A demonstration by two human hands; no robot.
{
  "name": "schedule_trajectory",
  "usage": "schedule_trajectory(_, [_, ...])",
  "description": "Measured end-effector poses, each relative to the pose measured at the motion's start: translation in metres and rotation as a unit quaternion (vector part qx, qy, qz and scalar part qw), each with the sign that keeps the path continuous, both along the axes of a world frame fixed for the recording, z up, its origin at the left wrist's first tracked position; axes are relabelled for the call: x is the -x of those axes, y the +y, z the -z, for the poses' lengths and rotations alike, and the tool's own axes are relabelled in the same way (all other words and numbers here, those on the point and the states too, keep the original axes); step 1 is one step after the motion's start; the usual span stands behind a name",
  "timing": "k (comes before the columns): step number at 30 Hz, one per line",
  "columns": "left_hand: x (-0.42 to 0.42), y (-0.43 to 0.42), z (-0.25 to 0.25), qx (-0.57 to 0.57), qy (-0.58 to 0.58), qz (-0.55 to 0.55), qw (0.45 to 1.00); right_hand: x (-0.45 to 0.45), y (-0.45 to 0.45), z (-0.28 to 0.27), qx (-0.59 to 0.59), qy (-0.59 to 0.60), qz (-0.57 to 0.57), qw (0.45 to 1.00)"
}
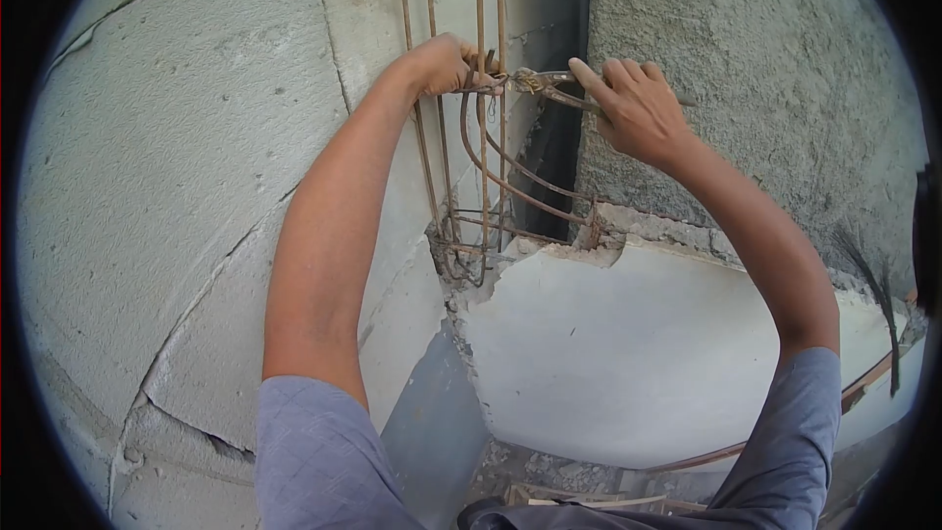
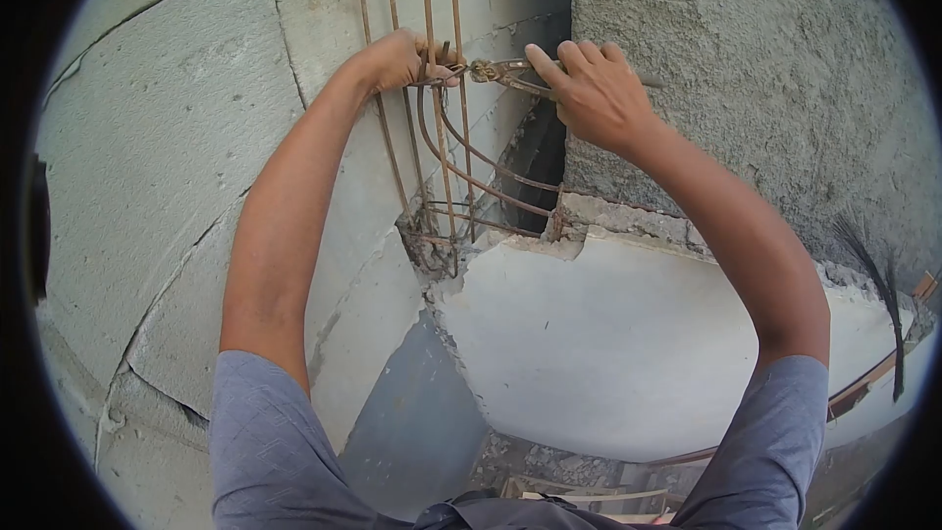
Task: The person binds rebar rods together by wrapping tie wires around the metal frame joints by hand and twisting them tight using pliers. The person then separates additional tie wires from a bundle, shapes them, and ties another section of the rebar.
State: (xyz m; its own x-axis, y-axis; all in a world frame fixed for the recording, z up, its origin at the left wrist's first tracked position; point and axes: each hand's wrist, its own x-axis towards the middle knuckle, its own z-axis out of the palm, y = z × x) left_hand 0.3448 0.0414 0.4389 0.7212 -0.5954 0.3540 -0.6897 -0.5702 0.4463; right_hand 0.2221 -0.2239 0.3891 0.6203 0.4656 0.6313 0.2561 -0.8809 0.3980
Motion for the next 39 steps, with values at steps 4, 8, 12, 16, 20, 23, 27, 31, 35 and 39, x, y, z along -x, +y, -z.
schedule_trajectory(4, [0.006, -0.001, -0.001, -0.003, 0.0, -0.013, 1.0, -0.01, -0.015, 0.012, 0.0, -0.048, -0.046, 0.998])
schedule_trajectory(8, [0.008, -0.001, 0.001, 0.013, -0.01, -0.005, 1.0, -0.003, -0.007, 0.011, -0.441, 0.474, -0.171, 0.742])
schedule_trajectory(12, [0.003, 0.0, -0.002, 0.011, 0.015, -0.009, 1.0, -0.009, -0.004, 0.002, -0.424, 0.56, -0.094, 0.706])
schedule_trajectory(16, [0.001, -0.001, -0.001, -0.014, -0.011, -0.015, 1.0, 0.0, 0.0, -0.008, -0.152, 0.275, -0.086, 0.946])
schedule_trajectory(20, [0.001, -0.001, 0.001, -0.01, -0.015, -0.012, 1.0, 0.015, -0.005, 0.004, 0.088, -0.182, -0.039, 0.979])
schedule_trajectory(23, [0.006, -0.001, -0.001, -0.009, -0.017, -0.014, 1.0, 0.003, -0.012, 0.001, 0.014, -0.026, -0.024, 0.999])
schedule_trajectory(27, [0.0, -0.002, 0.001, -0.003, 0.006, -0.003, 1.0, -0.012, -0.015, 0.01, -0.25, 0.342, -0.076, 0.903])
schedule_trajectory(31, [-0.007, 0.0, -0.002, -0.04, -0.018, -0.016, 0.999, -0.006, -0.01, 0.012, -0.5, 0.617, -0.148, 0.59])
schedule_trajectory(35, [-0.009, 0.0, 0.0, -0.008, 0.017, 0.024, 1.0, -0.001, -0.004, -0.01, -0.372, 0.513, -0.066, 0.771])
schedule_trajectory(39, [-0.002, -0.001, -0.001, -0.005, 0.009, 0.009, 1.0, 0.004, -0.002, -0.006, -0.364, 0.482, -0.069, 0.794])
